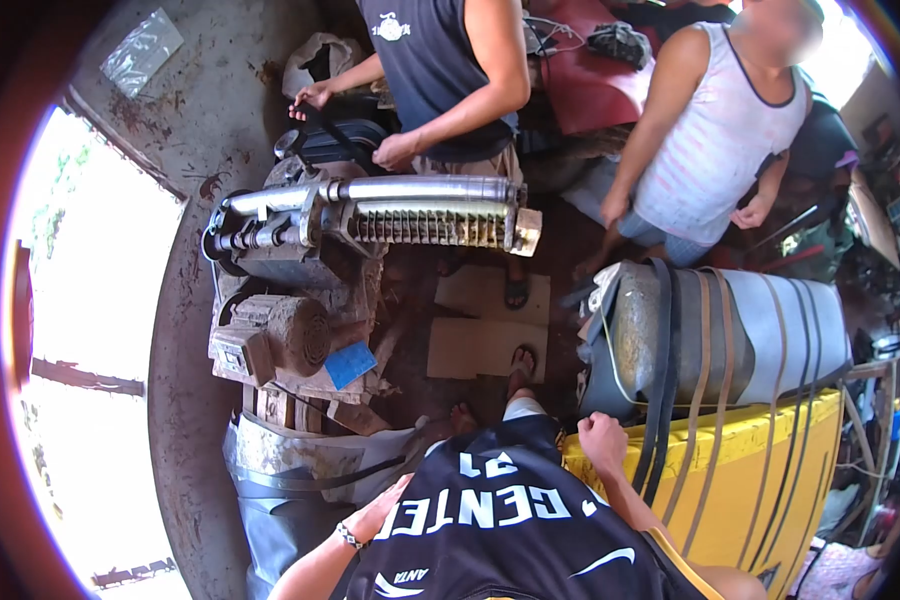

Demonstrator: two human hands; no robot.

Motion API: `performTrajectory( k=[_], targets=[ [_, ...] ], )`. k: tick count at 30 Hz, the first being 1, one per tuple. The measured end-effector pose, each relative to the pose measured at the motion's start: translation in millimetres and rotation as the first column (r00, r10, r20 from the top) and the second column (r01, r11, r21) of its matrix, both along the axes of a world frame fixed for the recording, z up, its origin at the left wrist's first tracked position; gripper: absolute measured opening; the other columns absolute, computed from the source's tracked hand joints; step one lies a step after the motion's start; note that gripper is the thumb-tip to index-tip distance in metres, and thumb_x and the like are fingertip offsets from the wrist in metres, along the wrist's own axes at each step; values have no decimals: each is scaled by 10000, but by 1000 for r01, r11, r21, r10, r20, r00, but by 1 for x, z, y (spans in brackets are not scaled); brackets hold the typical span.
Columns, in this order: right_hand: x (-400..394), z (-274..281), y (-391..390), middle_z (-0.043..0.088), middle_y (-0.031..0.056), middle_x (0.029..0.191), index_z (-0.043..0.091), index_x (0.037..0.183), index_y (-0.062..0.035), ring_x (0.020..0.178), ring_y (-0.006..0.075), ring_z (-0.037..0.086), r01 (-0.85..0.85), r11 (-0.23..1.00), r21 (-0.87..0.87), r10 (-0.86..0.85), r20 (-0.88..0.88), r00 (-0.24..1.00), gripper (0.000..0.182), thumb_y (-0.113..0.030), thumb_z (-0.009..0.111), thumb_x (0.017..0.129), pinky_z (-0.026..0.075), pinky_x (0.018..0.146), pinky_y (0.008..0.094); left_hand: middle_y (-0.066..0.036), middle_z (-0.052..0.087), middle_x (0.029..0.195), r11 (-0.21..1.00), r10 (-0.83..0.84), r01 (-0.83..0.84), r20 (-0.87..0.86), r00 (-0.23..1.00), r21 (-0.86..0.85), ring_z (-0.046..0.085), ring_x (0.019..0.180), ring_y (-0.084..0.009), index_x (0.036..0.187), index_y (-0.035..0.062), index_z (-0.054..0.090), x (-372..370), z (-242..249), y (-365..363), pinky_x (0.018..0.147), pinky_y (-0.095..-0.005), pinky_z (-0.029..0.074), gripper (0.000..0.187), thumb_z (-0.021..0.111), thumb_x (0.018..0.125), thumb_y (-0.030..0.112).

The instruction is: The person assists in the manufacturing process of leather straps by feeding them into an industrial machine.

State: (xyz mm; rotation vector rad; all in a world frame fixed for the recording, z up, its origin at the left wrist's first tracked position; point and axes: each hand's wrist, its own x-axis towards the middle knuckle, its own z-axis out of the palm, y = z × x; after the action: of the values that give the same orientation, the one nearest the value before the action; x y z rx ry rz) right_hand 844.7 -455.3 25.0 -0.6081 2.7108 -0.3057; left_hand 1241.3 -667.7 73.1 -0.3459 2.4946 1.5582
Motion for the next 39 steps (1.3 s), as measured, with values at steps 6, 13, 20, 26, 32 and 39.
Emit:
performTrajectory(
  k=[6,13,20,26,32,39],
  targets=[
    [1,5,-2,728,235,859,741,859,-50,834,455,706,-9,1000,-2,9,5,1000,251,-269,626,898,570,759,546,-310,351,1587,1000,-2,2,18,1000,-1,343,1464,-467,1525,-46,382,0,1,0,1205,-484,337,768,667,847,176],
    [0,5,-1,726,241,867,738,862,-38,848,457,703,-7,1000,-14,8,20,1000,261,-272,629,898,565,776,550,-309,345,1592,1000,-8,8,-17,1000,-26,345,1465,-469,1530,-48,372,0,6,-1,1215,-478,322,752,635,848,127],
    [2,10,-3,728,241,880,737,872,-28,856,462,701,-2,1000,-12,2,19,1000,290,-286,609,904,560,794,555,-296,375,1560,999,-30,30,-31,999,-17,358,1445,-459,1528,-17,385,-10,25,-6,1182,-485,363,837,749,814,223],
    [2,12,-2,725,245,876,734,863,-25,851,461,702,0,1000,-8,0,31,1000,305,-294,599,911,564,801,553,-298,362,1565,999,-51,52,-32,998,16,356,1448,-454,1533,-40,360,-9,15,-10,1179,-473,367,854,753,817,212],
    [1,9,-1,728,242,873,736,854,-28,847,453,710,1,1000,12,-1,39,999,324,-313,592,912,570,801,548,-294,358,1570,998,-44,43,16,999,46,349,1455,-449,1536,-39,356,-11,9,-14,1184,-469,358,844,742,828,211],
    [1,13,-2,733,246,885,751,866,-26,852,447,718,5,1000,21,-6,28,1000,315,-306,611,898,575,804,541,-290,352,1577,997,-48,44,60,997,67,340,1462,-444,1540,-38,351,-18,5,-19,1190,-466,346,833,728,841,211]
  ],
)
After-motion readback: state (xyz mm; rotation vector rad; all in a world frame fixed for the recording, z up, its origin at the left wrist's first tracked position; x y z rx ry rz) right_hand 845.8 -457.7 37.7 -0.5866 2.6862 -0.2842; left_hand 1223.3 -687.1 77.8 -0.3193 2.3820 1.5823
